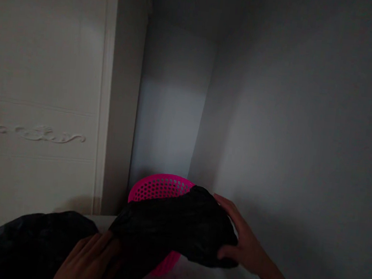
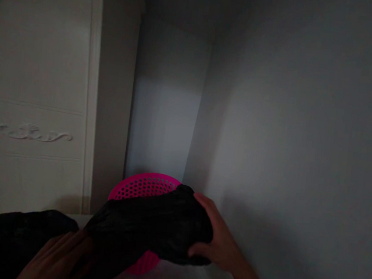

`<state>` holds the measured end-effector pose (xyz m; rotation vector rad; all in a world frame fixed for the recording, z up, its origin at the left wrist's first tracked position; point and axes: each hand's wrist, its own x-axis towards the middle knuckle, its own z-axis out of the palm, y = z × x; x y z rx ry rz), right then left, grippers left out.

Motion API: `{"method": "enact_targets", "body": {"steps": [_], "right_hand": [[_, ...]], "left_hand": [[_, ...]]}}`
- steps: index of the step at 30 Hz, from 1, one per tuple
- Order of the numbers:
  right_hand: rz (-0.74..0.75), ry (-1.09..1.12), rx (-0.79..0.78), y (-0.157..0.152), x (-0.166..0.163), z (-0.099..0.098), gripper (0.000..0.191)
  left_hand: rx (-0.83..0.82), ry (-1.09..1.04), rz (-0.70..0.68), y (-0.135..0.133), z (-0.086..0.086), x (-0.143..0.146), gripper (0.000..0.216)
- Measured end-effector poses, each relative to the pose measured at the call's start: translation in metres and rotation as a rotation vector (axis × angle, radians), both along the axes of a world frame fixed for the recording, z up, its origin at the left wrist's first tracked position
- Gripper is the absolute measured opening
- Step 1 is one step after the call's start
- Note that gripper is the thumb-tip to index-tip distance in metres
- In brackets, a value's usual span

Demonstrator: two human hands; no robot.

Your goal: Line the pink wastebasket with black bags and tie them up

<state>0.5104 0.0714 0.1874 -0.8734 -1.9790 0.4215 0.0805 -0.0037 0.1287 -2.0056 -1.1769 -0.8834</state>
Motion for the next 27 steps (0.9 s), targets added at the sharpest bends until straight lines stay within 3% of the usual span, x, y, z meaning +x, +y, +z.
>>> {"method": "enact_targets", "body": {"steps": [1, 3, 5, 8, 10, 12, 13, 15, 20, 24, 27], "right_hand": [[-0.034, -0.122, 0.040, -0.004, -0.007, -0.001, 0.111], [-0.125, -0.252, 0.105, -0.006, -0.018, -0.005, 0.086], [-0.191, -0.265, 0.155, -0.003, -0.022, -0.007, 0.059], [-0.207, -0.226, 0.218, -0.008, -0.030, -0.005, 0.047], [-0.158, -0.257, 0.291, -0.021, -0.044, -0.002, 0.061], [-0.081, -0.369, 0.393, -0.036, -0.064, -0.001, 0.100], [-0.058, -0.435, 0.438, -0.041, -0.074, -0.002, 0.110], [-0.092, -0.498, 0.467, -0.042, -0.085, -0.007, 0.105], [-0.265, -0.253, 0.308, 0.006, -0.053, -0.011, 0.088], [-0.209, -0.029, 0.081, 0.062, -0.022, 0.002, 0.068], [-0.139, 0.096, -0.127, 0.097, -0.027, 0.006, 0.059]], "left_hand": [[0.024, 0.004, 0.036, 0.002, -0.001, 0.002, 0.020], [0.063, 0.001, 0.126, 0.007, -0.002, 0.004, 0.028], [0.104, -0.017, 0.189, 0.011, -0.001, 0.007, 0.036], [0.149, -0.058, 0.196, 0.017, 0.010, 0.020, 0.043], [0.160, -0.087, 0.173, 0.021, 0.023, 0.034, 0.043], [0.157, -0.114, 0.148, 0.025, 0.037, 0.046, 0.041], [0.153, -0.123, 0.145, 0.027, 0.043, 0.051, 0.040], [0.144, -0.122, 0.160, 0.032, 0.049, 0.054, 0.039], [-0.012, -0.174, 0.182, 0.044, 0.035, 0.037, 0.049], [-0.324, -0.564, 0.060, 0.064, 0.022, 0.023, 0.056], [-0.543, -0.945, -0.095, 0.081, 0.022, 0.020, 0.061]]}}
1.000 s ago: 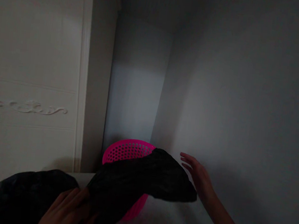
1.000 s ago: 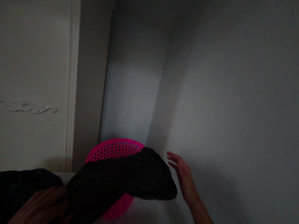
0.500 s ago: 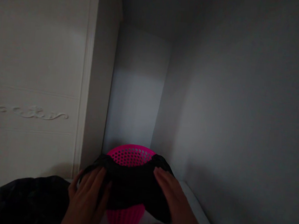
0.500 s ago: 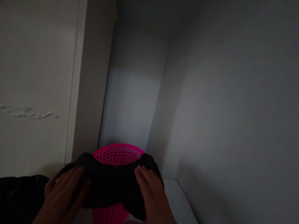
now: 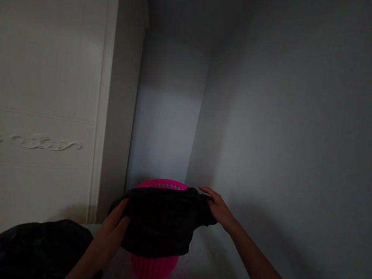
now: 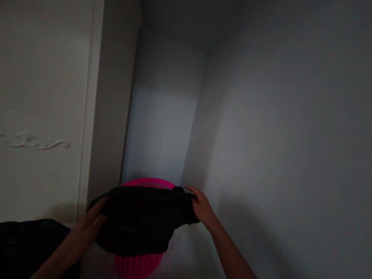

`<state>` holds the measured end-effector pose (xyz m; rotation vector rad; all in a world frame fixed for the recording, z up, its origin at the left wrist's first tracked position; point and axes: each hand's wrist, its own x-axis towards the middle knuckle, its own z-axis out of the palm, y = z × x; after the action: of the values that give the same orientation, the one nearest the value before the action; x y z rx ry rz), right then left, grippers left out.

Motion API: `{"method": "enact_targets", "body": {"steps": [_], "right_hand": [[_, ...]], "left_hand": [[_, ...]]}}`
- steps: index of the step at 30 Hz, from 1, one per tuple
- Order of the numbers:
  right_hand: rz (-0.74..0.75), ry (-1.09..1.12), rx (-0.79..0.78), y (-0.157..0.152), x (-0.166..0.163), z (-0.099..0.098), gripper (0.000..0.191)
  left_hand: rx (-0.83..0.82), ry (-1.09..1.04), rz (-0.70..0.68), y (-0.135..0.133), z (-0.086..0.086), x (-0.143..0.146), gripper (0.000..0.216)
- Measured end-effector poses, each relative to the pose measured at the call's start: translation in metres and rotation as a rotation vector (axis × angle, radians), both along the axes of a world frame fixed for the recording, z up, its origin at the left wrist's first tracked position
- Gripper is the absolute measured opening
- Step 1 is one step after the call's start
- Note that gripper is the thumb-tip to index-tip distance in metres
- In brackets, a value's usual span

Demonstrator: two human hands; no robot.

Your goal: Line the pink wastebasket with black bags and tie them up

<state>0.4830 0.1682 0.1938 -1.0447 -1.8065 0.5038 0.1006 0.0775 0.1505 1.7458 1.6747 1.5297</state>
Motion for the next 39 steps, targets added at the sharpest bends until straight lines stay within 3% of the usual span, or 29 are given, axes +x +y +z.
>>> {"method": "enact_targets", "body": {"steps": [4, 9, 15, 20, 23, 24, 27, 28, 29, 32, 39], "right_hand": [[0.044, 0.031, -0.054, 0.031, -0.020, -0.005, 0.051], [0.047, 0.070, -0.111, 0.048, -0.029, -0.006, 0.044], [0.106, 0.066, -0.098, 0.042, -0.026, 0.002, 0.050], [0.015, 0.042, -0.054, 0.035, -0.025, 0.009, 0.043], [0.033, 0.002, -0.073, 0.024, -0.025, 0.014, 0.041], [0.052, -0.028, -0.072, 0.019, -0.026, 0.015, 0.046], [0.073, -0.208, -0.002, 0.012, -0.033, 0.017, 0.093], [0.056, -0.266, 0.026, 0.014, -0.037, 0.017, 0.099], [0.029, -0.304, 0.048, 0.017, -0.040, 0.017, 0.090], [-0.069, -0.287, 0.058, 0.034, -0.045, 0.018, 0.037], [-0.284, -0.147, 0.077, 0.060, -0.037, 0.019, 0.052]], "left_hand": [[-0.117, -0.338, 0.027, 0.019, 0.005, 0.002, 0.070], [-0.143, -0.375, 0.020, 0.042, 0.015, 0.000, 0.067], [-0.124, -0.429, -0.063, 0.057, 0.027, -0.005, 0.047], [-0.102, -0.481, -0.048, 0.063, 0.024, -0.006, 0.037], [-0.090, -0.502, -0.053, 0.067, 0.023, -0.007, 0.034], [-0.092, -0.510, -0.060, 0.068, 0.024, -0.007, 0.034], [-0.119, -0.546, -0.091, 0.071, 0.028, -0.005, 0.036], [-0.133, -0.562, -0.111, 0.070, 0.030, -0.004, 0.037], [-0.151, -0.578, -0.138, 0.070, 0.032, -0.003, 0.039], [-0.202, -0.629, -0.210, 0.066, 0.037, 0.000, 0.047], [-0.285, -0.721, -0.290, 0.058, 0.045, 0.012, 0.037]]}}
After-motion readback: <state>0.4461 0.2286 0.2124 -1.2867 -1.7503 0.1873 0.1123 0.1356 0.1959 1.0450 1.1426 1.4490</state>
